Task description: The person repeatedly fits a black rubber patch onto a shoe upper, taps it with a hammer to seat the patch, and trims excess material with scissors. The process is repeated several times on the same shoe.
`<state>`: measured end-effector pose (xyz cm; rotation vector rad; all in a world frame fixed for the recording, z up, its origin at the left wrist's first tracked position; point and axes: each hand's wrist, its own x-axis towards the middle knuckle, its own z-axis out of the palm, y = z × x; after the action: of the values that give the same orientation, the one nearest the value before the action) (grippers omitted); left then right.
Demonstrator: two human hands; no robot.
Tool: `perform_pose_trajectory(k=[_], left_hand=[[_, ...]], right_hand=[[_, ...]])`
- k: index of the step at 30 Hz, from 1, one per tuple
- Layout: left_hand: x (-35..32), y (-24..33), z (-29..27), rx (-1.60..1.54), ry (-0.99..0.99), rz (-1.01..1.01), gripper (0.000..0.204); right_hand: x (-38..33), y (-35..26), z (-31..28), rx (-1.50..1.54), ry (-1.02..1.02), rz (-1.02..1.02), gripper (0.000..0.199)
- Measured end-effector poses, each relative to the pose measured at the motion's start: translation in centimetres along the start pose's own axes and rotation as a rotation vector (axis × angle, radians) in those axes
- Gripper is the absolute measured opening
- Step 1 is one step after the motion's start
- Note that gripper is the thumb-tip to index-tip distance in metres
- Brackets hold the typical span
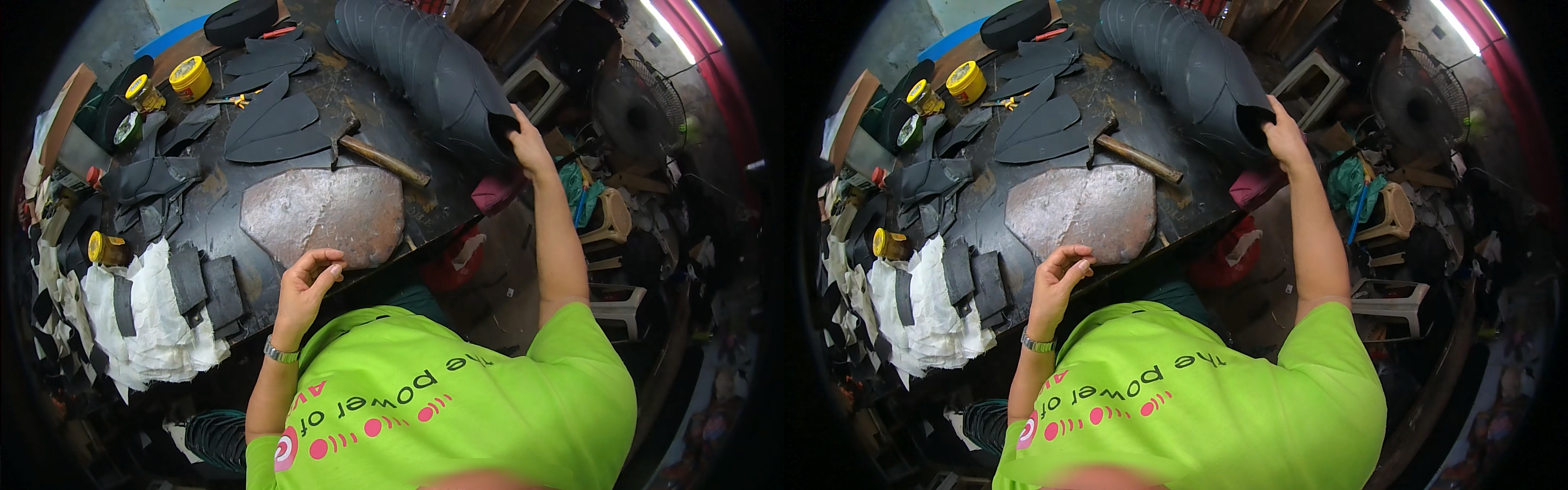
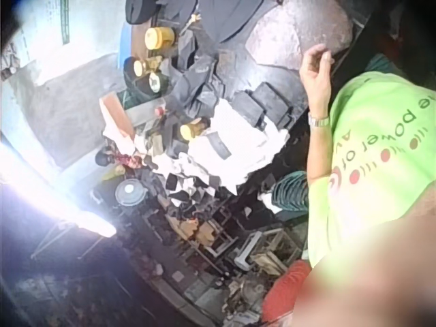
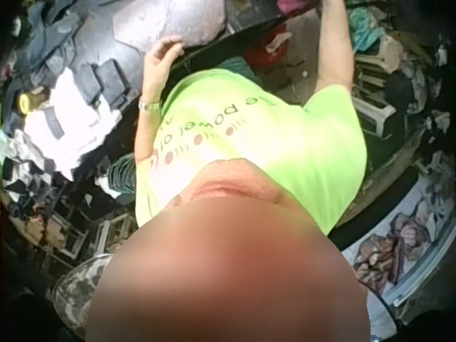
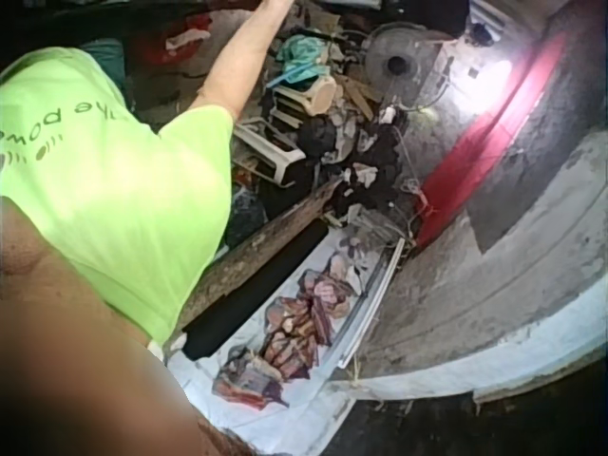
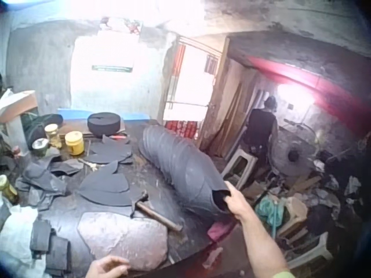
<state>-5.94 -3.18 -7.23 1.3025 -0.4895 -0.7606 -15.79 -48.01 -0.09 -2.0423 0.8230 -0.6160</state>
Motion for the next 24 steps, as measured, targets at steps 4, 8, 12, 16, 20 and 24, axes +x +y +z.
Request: perform_pose_trajectory(k=[4, 8, 12, 16, 20, 24], left_hand=[[-0.2, -0.4, -0.3, -0.014, 0.022, 0.005, 0.02], [0.0, -0.7, -0.7, -0.017, 0.025, -0.014, 0.02], [0.2, -1.0, -1.0, 0.006, 0.031, -0.016, 0.02], [-0.4, -1.5, -1.0, 0.007, 0.003, 0.076, 0.019], [-1.0, -2.1, -0.7, 0.049, 0.013, 0.153, 0.019], [-0.8, -2.3, -0.4, 0.116, 0.002, 0.178, 0.018]], right_hand=[[1.3, -0.5, 2.5, 0.028, 0.053, 0.106, 0.063], [3.1, -1.8, 5.0, 0.144, 0.08, 0.145, 0.061], [5.3, -3.4, 5.9, 0.063, 0.093, 0.152, 0.06], [5.5, -3.1, 4.5, 0.05, 0.153, -0.054, 0.05], [4.2, -0.7, 4.8, -0.059, 0.2, -0.095, 0.051], [4.1, 0.8, 9.2, -0.225, 0.203, 0.017, 0.069]])
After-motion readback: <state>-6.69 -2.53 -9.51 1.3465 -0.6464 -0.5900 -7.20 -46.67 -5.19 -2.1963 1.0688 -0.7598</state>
